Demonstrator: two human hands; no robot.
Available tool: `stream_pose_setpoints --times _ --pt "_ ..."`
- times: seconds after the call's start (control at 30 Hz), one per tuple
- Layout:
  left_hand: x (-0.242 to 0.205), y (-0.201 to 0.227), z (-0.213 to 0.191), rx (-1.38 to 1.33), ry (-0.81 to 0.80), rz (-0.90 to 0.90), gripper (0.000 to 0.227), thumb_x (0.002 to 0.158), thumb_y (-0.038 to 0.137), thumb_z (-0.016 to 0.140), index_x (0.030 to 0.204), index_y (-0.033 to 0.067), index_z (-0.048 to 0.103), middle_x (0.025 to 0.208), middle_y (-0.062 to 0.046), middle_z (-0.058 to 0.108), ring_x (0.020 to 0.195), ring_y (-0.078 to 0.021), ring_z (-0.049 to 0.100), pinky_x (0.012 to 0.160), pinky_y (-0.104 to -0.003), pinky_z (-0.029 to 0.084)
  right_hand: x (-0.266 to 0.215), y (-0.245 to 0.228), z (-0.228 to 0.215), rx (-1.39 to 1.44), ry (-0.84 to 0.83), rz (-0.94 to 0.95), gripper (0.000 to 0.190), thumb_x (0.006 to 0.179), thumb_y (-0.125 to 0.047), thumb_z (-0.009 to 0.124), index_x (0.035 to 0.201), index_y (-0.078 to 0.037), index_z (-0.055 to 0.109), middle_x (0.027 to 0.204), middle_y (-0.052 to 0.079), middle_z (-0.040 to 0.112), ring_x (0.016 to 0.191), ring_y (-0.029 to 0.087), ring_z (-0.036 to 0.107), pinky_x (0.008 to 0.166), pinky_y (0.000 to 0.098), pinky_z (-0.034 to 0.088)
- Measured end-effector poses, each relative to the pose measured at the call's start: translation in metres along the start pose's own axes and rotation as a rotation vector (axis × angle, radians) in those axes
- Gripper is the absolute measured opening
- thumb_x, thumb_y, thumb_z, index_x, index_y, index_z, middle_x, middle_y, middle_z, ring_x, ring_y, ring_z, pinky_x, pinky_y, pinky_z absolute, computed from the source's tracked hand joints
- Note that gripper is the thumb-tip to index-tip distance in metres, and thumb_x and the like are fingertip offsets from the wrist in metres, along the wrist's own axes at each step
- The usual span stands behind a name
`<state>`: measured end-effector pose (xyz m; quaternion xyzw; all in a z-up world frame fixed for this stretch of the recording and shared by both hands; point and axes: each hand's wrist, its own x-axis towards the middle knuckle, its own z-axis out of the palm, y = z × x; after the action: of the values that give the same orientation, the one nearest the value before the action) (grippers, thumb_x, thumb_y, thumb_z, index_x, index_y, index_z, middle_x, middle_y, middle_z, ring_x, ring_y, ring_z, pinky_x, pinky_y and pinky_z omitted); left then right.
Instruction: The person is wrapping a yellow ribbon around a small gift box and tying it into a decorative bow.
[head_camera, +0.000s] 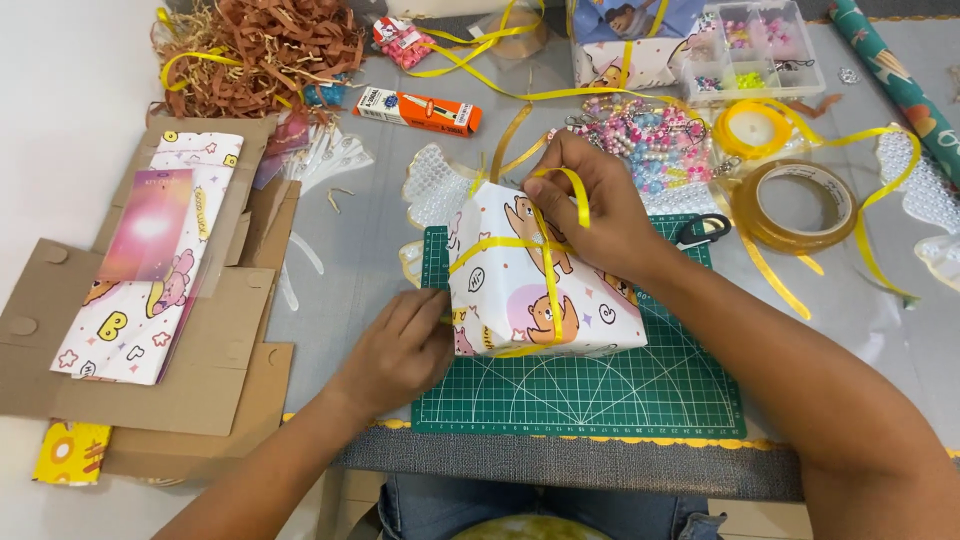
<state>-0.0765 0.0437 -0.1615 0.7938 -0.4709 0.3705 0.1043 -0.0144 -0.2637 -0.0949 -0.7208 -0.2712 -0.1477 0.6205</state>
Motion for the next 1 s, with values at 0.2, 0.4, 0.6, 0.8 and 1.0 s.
stream_pose_setpoints --times 0.2,0.4,0.6,0.8,1.0 --pt "-0.011 0.027 -0.053 -0.221 -0.209 0.213 0.015 0.110 0.000 0.083 0.104 -0.0047 0.070 0.124 -0.027 0.074 0.118 -0.0441 0.074 0.098 -0.056 0.074 0.001 -0.007 0.001 -0.078 -0.031 0.155 0.024 0.118 -0.041 0.067 0.112 -0.018 0.062 0.108 0.001 0.070 0.108 0.013 0.080 0.070 0.0233 0.051" --pt "-0.027 0.070 -0.054 -0.357 -0.158 0.071 0.022 0.118 -0.002 0.065 0.098 -0.0092 0.068 0.147 -0.037 0.070 0.137 -0.0526 0.077 0.108 -0.056 0.075 0.000 -0.010 0.001 -0.023 -0.026 0.255 0.031 0.116 -0.045 0.069 0.108 -0.018 0.057 0.085 0.000 0.078 0.088 0.012 0.085 0.058 0.0223 0.046" --pt "-0.030 0.095 -0.051 -0.447 -0.092 -0.221 0.025 0.106 -0.007 0.065 0.083 -0.0008 0.056 0.115 -0.022 0.077 0.081 -0.0261 0.076 0.051 -0.032 0.059 0.001 -0.005 -0.001 -0.115 -0.019 0.236 0.027 0.118 -0.044 0.066 0.108 -0.021 0.059 0.088 -0.004 0.073 0.101 0.013 0.084 0.065 0.0255 0.047" --pt "-0.048 0.109 -0.042 -0.420 -0.105 -0.287 0.021 0.104 -0.009 0.054 0.088 0.0045 0.052 0.084 -0.015 0.065 0.072 -0.0237 0.070 0.052 -0.030 0.054 0.000 -0.005 -0.001 -0.052 -0.021 0.212 0.025 0.118 -0.039 0.069 0.107 -0.017 0.062 0.088 -0.002 0.070 0.088 0.008 0.075 0.062 0.0249 0.043" --pt "-0.062 0.118 -0.048 -0.765 -0.221 -0.493 0.062 0.119 0.055 0.049 0.124 -0.0054 0.063 0.103 -0.016 0.070 0.079 -0.0248 0.069 0.062 -0.039 0.058 0.003 -0.006 -0.001 -0.051 -0.024 0.230 0.026 0.117 -0.042 0.069 0.109 -0.018 0.062 0.082 -0.002 0.073 0.081 0.009 0.076 0.058 0.0245 0.043"
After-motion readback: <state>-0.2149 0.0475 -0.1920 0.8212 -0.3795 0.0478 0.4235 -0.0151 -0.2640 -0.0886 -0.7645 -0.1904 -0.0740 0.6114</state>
